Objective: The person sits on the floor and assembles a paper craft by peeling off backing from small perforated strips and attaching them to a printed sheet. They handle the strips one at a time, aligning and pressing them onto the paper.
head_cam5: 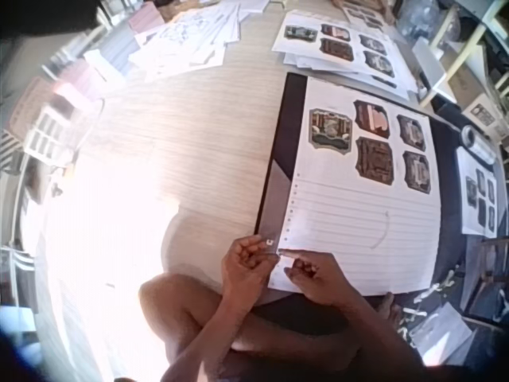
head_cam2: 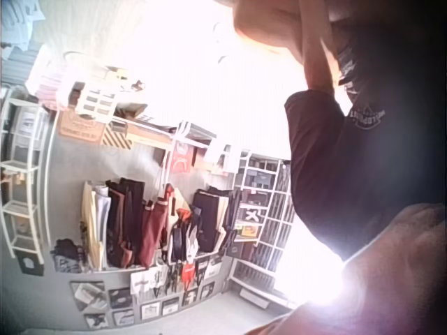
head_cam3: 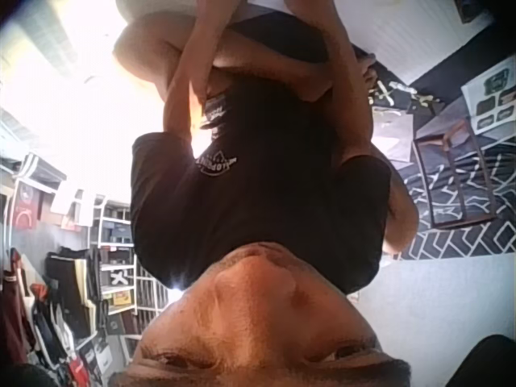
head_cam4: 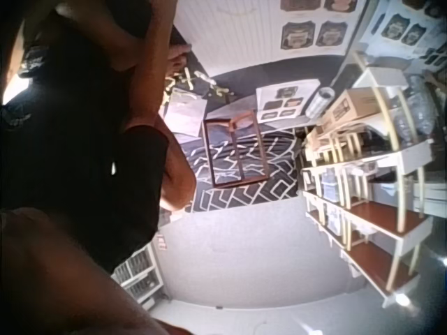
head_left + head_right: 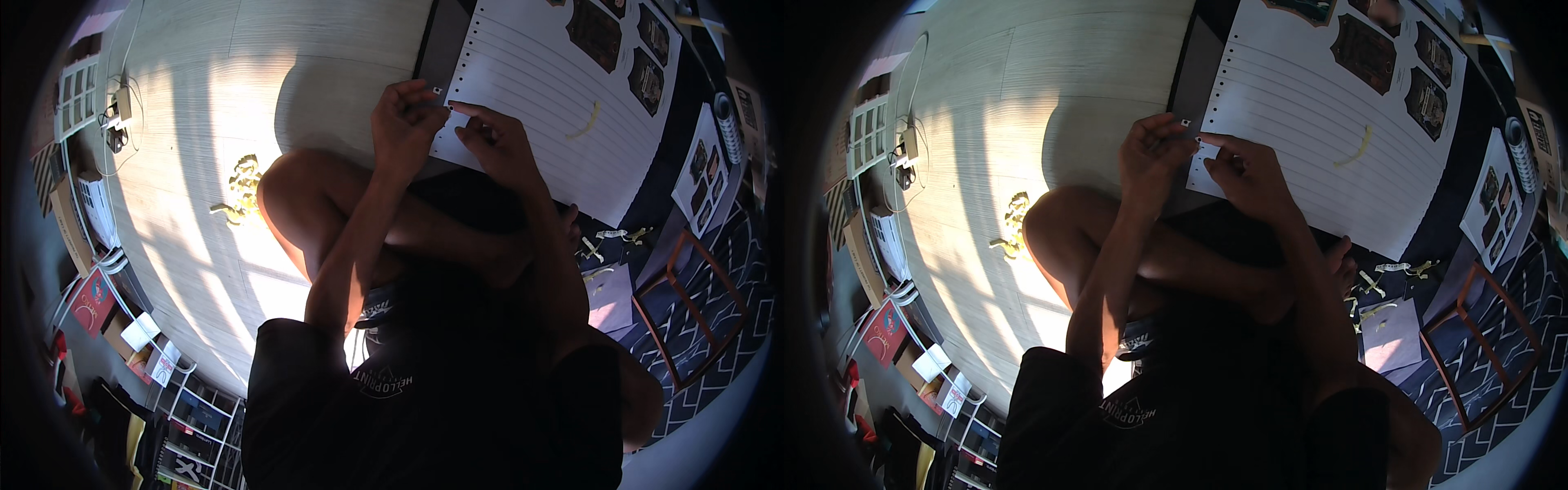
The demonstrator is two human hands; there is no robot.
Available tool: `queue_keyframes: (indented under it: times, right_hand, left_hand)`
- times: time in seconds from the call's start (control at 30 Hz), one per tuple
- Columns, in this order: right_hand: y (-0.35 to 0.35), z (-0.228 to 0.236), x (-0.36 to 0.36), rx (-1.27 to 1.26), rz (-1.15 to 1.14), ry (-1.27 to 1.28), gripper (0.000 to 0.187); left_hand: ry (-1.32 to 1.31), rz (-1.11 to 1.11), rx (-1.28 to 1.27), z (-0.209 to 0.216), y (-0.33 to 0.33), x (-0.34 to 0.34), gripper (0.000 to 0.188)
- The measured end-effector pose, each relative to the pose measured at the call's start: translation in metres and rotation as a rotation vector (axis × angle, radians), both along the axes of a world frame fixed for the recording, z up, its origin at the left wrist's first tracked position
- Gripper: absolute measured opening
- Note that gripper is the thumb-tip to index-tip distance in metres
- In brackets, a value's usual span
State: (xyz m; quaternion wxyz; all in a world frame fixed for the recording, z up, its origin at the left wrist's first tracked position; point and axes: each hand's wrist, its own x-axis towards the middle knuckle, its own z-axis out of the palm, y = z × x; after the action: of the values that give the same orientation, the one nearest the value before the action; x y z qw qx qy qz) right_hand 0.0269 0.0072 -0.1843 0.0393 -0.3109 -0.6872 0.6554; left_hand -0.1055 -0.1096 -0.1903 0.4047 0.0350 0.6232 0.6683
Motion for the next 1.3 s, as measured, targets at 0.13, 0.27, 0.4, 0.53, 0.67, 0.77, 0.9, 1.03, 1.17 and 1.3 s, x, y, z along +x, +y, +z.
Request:
queue_keyframes:
  times: [0.13, 0.27, 0.4, 0.53, 0.67, 0.77, 0.9, 1.03, 1.17, 1.3]
  right_hand:
    - [0.000, 0.004, -0.001, 0.222, 0.019, -0.027, 0.032]
    - [0.000, 0.013, -0.006, 0.264, -0.009, -0.064, 0.025]
    - [0.000, 0.005, -0.005, 0.172, -0.082, -0.067, 0.021]
    - [-0.001, 0.000, -0.004, 0.166, -0.080, -0.033, 0.020]
    - [-0.002, -0.002, -0.003, 0.131, -0.101, -0.047, 0.020]
    - [-0.002, -0.001, -0.004, 0.119, -0.096, -0.053, 0.020]
    - [-0.003, -0.003, -0.004, 0.109, -0.111, -0.059, 0.019]
    - [-0.008, -0.010, -0.002, 0.105, -0.177, -0.099, 0.018]
    - [-0.029, -0.020, -0.002, 0.207, -0.226, -0.240, 0.016]
    - [-0.044, -0.032, -0.007, 0.316, -0.293, -0.157, 0.014]
  left_hand:
    - [0.053, -0.026, -0.046, 0.003, 0.000, 0.000, 0.055]
    - [0.068, -0.027, -0.061, 0.003, 0.001, 0.001, 0.055]
    - [0.087, -0.050, -0.074, 0.007, 0.002, 0.002, 0.055]
    - [0.089, -0.061, -0.076, 0.010, 0.002, 0.004, 0.054]
    - [0.108, -0.076, -0.082, 0.010, 0.003, 0.005, 0.054]
    - [0.108, -0.082, -0.090, 0.012, 0.003, 0.004, 0.054]
    - [0.117, -0.085, -0.088, 0.010, 0.003, 0.005, 0.052]
    - [0.389, -0.096, -0.168, -0.002, 0.000, 0.003, 0.044]
    - [0.625, -0.161, -0.304, -0.007, -0.002, -0.002, 0.044]
    - [0.753, -0.236, -0.449, -0.007, -0.001, 0.000, 0.049]
